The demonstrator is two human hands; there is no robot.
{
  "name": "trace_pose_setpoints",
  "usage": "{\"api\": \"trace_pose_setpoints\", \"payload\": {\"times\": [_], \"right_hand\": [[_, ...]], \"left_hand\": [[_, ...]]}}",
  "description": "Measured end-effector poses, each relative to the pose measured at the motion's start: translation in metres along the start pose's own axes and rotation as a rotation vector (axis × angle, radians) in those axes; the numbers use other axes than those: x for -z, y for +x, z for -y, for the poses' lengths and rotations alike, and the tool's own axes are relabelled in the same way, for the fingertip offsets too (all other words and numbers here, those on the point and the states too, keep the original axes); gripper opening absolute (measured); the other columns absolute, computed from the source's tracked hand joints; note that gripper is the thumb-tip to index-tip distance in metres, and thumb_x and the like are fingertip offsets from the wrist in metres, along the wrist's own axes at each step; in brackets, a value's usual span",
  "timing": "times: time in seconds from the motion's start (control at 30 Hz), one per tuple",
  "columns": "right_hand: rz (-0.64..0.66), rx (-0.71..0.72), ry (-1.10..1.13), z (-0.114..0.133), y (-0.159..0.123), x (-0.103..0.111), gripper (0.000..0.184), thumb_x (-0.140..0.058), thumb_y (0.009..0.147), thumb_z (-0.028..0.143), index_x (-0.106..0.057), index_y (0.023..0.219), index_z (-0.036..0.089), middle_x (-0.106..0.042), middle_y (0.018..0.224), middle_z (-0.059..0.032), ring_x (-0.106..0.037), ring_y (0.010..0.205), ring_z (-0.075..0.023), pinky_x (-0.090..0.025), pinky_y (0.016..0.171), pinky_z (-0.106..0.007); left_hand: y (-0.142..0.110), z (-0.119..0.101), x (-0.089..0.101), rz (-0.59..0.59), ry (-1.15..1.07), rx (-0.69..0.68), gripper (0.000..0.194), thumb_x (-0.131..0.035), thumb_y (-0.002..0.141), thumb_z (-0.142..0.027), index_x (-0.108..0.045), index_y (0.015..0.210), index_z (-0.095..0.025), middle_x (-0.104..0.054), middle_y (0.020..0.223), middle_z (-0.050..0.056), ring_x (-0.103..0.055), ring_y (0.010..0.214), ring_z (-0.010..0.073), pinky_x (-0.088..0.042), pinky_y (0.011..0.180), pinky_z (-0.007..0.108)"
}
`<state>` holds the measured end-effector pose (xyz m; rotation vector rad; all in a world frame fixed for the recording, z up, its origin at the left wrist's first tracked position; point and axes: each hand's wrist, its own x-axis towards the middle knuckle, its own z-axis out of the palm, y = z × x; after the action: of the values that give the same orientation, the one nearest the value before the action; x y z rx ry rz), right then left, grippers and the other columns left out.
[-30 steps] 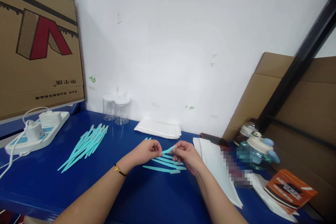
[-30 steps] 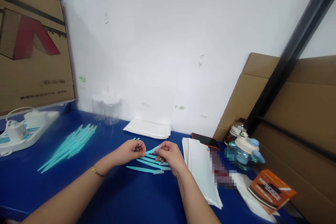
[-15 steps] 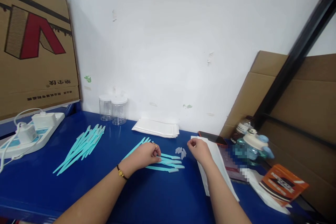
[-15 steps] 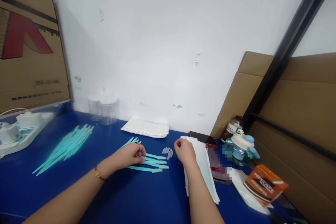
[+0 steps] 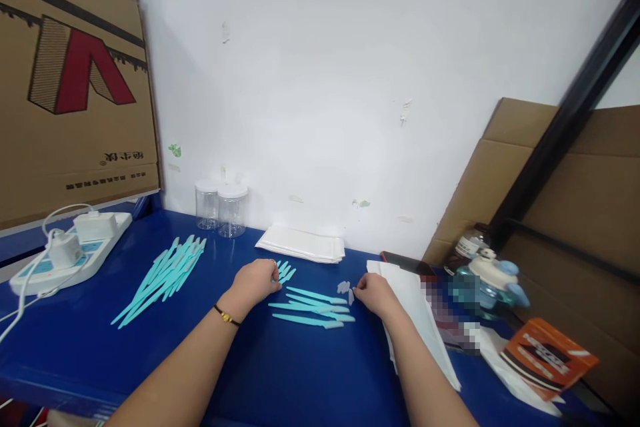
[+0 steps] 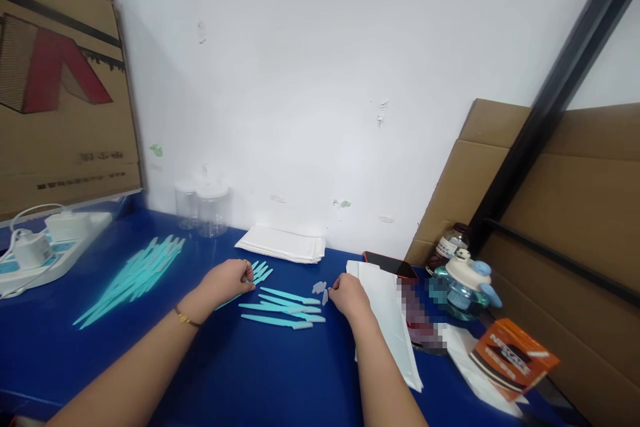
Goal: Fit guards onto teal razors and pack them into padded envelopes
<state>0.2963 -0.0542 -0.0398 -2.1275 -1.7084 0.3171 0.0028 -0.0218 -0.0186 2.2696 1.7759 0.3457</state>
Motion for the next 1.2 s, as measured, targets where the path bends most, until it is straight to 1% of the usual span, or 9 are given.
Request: {"api": "trace_pose_setpoints", "payload": {"times": [0.2, 0.27, 0.37, 0.47, 0.6, 0.73, 0.83, 0.97, 1.2], "right_hand": [[-0.081, 0.039, 0.114, 0.0, 0.0, 0.005, 0.005, -0.055, 0.062, 0.014, -0.053, 0.065, 0.018, -0.061, 0.065, -0.0014, -0.057, 0.061, -0.014, -0.037, 0.053, -0.022], [-0.072, 0.06, 0.326, 0.002, -0.001, 0.007, 0.013, -0.054, 0.063, 0.014, -0.054, 0.075, 0.019, -0.058, 0.059, 0.0028, -0.054, 0.051, -0.0114, -0.037, 0.047, -0.021], [0.04, 0.088, 0.742, 0.009, -0.006, 0.011, 0.02, -0.054, 0.068, 0.019, -0.055, 0.087, 0.018, -0.056, 0.055, 0.005, -0.05, 0.04, -0.0095, -0.035, 0.039, -0.019], [0.13, 0.073, 1.045, 0.017, -0.013, 0.018, 0.02, -0.063, 0.068, 0.025, -0.059, 0.084, 0.015, -0.061, 0.059, 0.0002, -0.058, 0.048, -0.0108, -0.044, 0.044, -0.019], [0.181, -0.013, 1.253, 0.027, -0.021, 0.027, 0.029, -0.073, 0.064, 0.023, -0.063, 0.088, 0.013, -0.068, 0.078, -0.007, -0.067, 0.075, -0.0167, -0.053, 0.068, -0.022], [0.204, -0.034, 1.267, 0.031, -0.023, 0.028, 0.028, -0.076, 0.063, 0.025, -0.065, 0.084, 0.011, -0.069, 0.077, -0.0081, -0.067, 0.078, -0.0166, -0.053, 0.07, -0.02], [0.22, 0.01, 1.219, 0.031, -0.022, 0.023, 0.028, -0.076, 0.064, 0.032, -0.065, 0.077, 0.011, -0.067, 0.066, -0.0056, -0.065, 0.061, -0.0129, -0.051, 0.055, -0.018], [0.206, 0.09, 1.156, 0.034, -0.022, 0.013, 0.03, -0.073, 0.064, 0.04, -0.062, 0.07, 0.012, -0.061, 0.054, -0.0008, -0.054, 0.042, -0.0084, -0.039, 0.037, -0.017], [0.217, 0.125, 1.113, 0.049, -0.028, 0.002, 0.034, -0.072, 0.063, 0.044, -0.061, 0.07, 0.013, -0.062, 0.055, -0.001, -0.055, 0.044, -0.01, -0.04, 0.041, -0.02]], "left_hand": [[0.001, -0.004, -0.004, -0.006, 0.071, -0.028, 0.007, -0.054, 0.068, -0.022, -0.061, 0.07, -0.022, -0.065, 0.078, 0.003, -0.059, 0.069, 0.0181, -0.035, 0.054, 0.024], [0.0, -0.004, -0.004, -0.025, 0.074, -0.035, 0.01, -0.055, 0.066, -0.021, -0.061, 0.074, -0.022, -0.065, 0.08, 0.003, -0.06, 0.07, 0.0188, -0.036, 0.054, 0.025], [0.0, -0.004, -0.005, -0.036, 0.075, -0.048, 0.015, -0.055, 0.065, -0.022, -0.061, 0.079, -0.022, -0.065, 0.084, 0.004, -0.06, 0.073, 0.0197, -0.037, 0.055, 0.025], [0.0, -0.006, -0.005, -0.037, 0.104, -0.053, 0.013, -0.053, 0.066, -0.021, -0.062, 0.076, -0.022, -0.066, 0.081, 0.004, -0.06, 0.073, 0.0201, -0.038, 0.057, 0.026], [-0.003, -0.011, -0.002, -0.048, 0.156, -0.045, 0.012, -0.052, 0.066, -0.021, -0.062, 0.071, -0.021, -0.066, 0.08, 0.005, -0.061, 0.072, 0.0207, -0.04, 0.058, 0.027], [-0.005, -0.013, -0.001, -0.058, 0.181, -0.045, 0.013, -0.052, 0.065, -0.02, -0.063, 0.072, -0.02, -0.066, 0.08, 0.006, -0.061, 0.073, 0.0211, -0.04, 0.059, 0.027], [-0.005, -0.011, -0.002, -0.033, 0.108, -0.047, 0.013, -0.054, 0.064, -0.021, -0.063, 0.074, -0.02, -0.066, 0.081, 0.005, -0.06, 0.074, 0.0194, -0.039, 0.059, 0.025], [-0.004, -0.009, -0.001, 0.014, -0.037, -0.074, 0.011, -0.052, 0.068, -0.021, -0.062, 0.071, -0.021, -0.065, 0.078, 0.003, -0.058, 0.069, 0.0153, -0.037, 0.057, 0.022], [-0.005, -0.016, 0.002, 0.15, -0.305, -0.227, 0.018, -0.053, 0.07, -0.032, -0.063, 0.074, -0.018, -0.063, 0.068, 0.001, -0.054, 0.061, 0.0125, -0.034, 0.051, 0.02]]}}
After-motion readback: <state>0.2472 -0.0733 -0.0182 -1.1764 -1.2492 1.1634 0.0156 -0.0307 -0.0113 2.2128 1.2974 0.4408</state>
